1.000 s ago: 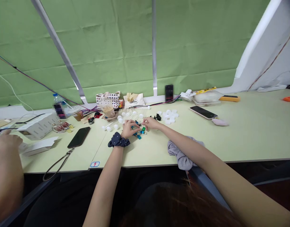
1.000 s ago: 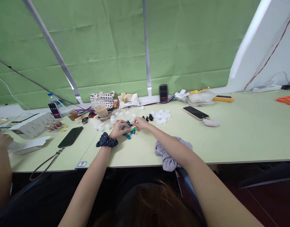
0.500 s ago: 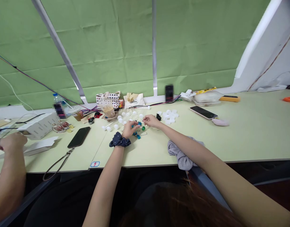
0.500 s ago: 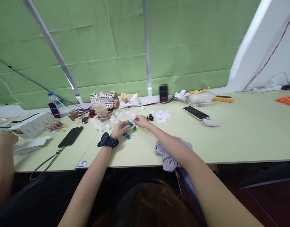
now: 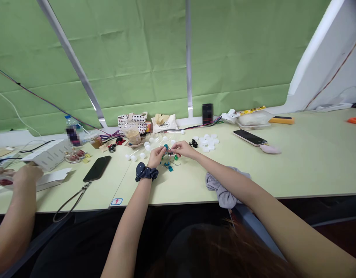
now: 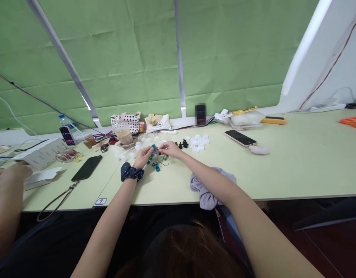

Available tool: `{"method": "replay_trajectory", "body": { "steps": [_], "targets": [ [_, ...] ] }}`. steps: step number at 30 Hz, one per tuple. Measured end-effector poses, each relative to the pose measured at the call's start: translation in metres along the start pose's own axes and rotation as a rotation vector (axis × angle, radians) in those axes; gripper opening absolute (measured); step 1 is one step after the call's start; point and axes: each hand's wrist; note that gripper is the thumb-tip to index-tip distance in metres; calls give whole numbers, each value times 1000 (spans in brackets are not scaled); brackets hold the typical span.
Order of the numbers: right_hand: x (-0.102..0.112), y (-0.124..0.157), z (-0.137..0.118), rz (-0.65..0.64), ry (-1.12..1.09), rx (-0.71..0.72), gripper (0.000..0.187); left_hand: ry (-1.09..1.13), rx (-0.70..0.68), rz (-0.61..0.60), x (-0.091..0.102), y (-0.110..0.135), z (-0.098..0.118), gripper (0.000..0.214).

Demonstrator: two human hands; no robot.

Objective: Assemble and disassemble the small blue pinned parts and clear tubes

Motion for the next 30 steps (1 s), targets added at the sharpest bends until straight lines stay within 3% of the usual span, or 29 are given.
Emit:
{"method": "replay_trajectory", "body": {
  "steps": [4,10,20,30],
  "targets": [
    [1,0,1,7,9,-16,26,36,12,8,1,-1,-3,51],
    [0,4,-3,-54,12,29,25,168,39,125,0,-1,-2,46],
    [-5,3,-6,-26,40,-41,20,144,62,50,2,-1,-3,49],
    [-7,4,-9,-7,32,-70,15,211,67,114,0,-1,-3,44]
  ]
}}
Point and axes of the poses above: each hand's wrist, its own y-axis away from the middle knuckle, its own x-axis out of the back of the hand, z = x × y, and after that the axes turned 6 degrees about y, right-handed
